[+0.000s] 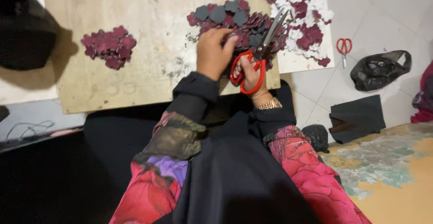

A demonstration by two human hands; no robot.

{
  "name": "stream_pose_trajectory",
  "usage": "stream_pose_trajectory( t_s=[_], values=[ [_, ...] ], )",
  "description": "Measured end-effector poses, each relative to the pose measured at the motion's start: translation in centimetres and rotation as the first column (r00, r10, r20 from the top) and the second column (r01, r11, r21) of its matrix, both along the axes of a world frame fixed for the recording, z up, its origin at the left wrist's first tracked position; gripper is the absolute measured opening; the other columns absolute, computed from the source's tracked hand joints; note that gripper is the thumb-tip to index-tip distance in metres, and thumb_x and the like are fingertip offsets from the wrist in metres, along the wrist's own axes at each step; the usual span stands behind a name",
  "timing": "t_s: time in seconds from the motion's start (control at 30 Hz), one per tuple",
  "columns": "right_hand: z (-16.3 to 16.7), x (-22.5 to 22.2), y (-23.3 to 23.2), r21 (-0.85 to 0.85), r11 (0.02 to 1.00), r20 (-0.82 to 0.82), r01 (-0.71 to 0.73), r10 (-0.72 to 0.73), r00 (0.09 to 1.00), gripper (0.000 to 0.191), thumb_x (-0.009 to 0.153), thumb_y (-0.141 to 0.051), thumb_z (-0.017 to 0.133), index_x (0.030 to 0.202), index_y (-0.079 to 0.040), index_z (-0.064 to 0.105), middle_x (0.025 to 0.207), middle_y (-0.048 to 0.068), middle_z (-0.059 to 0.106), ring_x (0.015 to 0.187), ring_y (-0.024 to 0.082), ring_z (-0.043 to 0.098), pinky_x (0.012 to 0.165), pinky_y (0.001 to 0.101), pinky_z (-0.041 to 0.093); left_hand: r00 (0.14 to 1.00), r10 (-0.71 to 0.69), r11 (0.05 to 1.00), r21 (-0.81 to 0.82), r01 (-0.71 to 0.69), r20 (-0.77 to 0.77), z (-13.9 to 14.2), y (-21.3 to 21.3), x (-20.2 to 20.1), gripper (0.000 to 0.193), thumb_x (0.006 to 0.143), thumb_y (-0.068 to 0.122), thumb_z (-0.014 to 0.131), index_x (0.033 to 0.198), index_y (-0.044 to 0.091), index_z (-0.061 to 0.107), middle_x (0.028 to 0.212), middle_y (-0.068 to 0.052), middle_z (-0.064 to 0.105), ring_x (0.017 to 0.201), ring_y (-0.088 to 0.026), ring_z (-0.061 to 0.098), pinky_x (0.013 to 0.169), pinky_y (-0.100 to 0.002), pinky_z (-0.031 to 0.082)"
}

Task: The person uses red-handled scissors to trim the edges of small, dark, flower-shaped fabric pieces. They hold each piece in the left hand and carefully cut along the perimeter with the right hand, then place the finished pieces onto a wooden board.

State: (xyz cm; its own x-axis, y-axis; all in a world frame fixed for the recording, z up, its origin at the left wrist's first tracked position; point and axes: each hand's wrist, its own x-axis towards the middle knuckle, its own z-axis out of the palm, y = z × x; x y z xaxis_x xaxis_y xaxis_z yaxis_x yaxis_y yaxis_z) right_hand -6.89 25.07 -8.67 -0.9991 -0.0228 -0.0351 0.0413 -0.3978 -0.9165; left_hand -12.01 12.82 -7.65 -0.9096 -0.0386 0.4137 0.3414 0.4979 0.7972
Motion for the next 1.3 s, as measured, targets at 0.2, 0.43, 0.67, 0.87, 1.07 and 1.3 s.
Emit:
stream_pose_trajectory(
  t_s=[0.2,0.43,0.67,0.87,1.07,1.3],
  values=[
    [0.2,-0.2,0.1,0.07,0.997,-0.009,-0.01,0.01,1.0,0.028,0.108,-0.029,0.055,0.09,-0.006,0.054,0.078,0.006,0.055,0.069,0.017,0.057,0.067,0.033,0.051,0.992,0.078,0.978,-0.201,-0.057,0.096,0.4,1.0,-0.6,0.036,0.068,0.026,0.087,0.099,0.009,0.077,0.096,-0.013,0.07,0.093,-0.037,0.063,0.081,-0.049,0.051],
    [0.9,-0.2,-0.2,0.078,0.997,0.028,0.002,-0.004,1.0,0.028,0.107,-0.03,0.056,0.091,-0.006,0.055,0.077,0.005,0.056,0.069,0.016,0.056,0.065,0.032,0.05,0.998,0.04,0.998,-0.05,-0.038,0.047,0.6,0.3,-0.2,0.016,0.086,0.022,0.079,0.1,0.015,0.081,0.103,-0.009,0.075,0.098,-0.032,0.066,0.087,-0.045,0.053],
    [2.4,-0.3,-0.7,0.087,0.996,-0.002,0.011,-0.011,1.0,0.03,0.107,-0.03,0.057,0.088,-0.007,0.055,0.075,0.004,0.056,0.067,0.016,0.056,0.064,0.0317,0.05,0.993,-0.117,0.976,0.189,0.109,0.034,2.7,-1.9,0.1,0.018,0.093,0.017,0.073,0.109,0.009,0.078,0.103,-0.011,0.077,0.092,-0.025,0.076,0.083,-0.033,0.059],
    [3.8,-0.5,-1.2,0.049,0.999,-0.003,-0.017,0.017,1.0,0.03,0.108,-0.03,0.057,0.089,-0.007,0.055,0.077,0.004,0.055,0.069,0.016,0.055,0.066,0.0319,0.05,0.934,-0.275,0.882,0.445,0.151,0.229,2.9,-2.9,1.1,0.023,0.094,0.017,0.072,0.111,0.002,0.075,0.089,-0.005,0.078,0.08,-0.011,0.07,0.071,-0.023,0.055],
    [3.7,-0.3,-1.2,0.082,0.996,0.005,-0.026,0.026,1.0,0.035,0.108,-0.033,0.055,0.089,-0.005,0.059,0.079,0.007,0.063,0.072,0.017,0.063,0.07,0.0324,0.054,0.799,-0.475,0.631,0.775,0.017,0.369,2.3,-4.6,2.6,0.028,0.101,0.019,0.067,0.118,-0.002,0.07,0.095,-0.001,0.074,0.084,-0.01,0.073,0.068,-0.023,0.056],
    [2.5,0.2,-2.1,0.142,0.99,-0.054,0.02,-0.013,0.998,0.033,0.107,-0.031,0.059,0.097,-0.001,0.065,0.087,0.01,0.07,0.079,0.018,0.07,0.072,0.0317,0.059,0.836,-0.488,0.536,0.842,0.057,0.253,5.2,-8.0,5.0,0.029,0.099,0.015,0.067,0.123,-0.001,0.064,0.1,-0.004,0.074,0.089,-0.013,0.074,0.073,-0.025,0.058]
  ],
)
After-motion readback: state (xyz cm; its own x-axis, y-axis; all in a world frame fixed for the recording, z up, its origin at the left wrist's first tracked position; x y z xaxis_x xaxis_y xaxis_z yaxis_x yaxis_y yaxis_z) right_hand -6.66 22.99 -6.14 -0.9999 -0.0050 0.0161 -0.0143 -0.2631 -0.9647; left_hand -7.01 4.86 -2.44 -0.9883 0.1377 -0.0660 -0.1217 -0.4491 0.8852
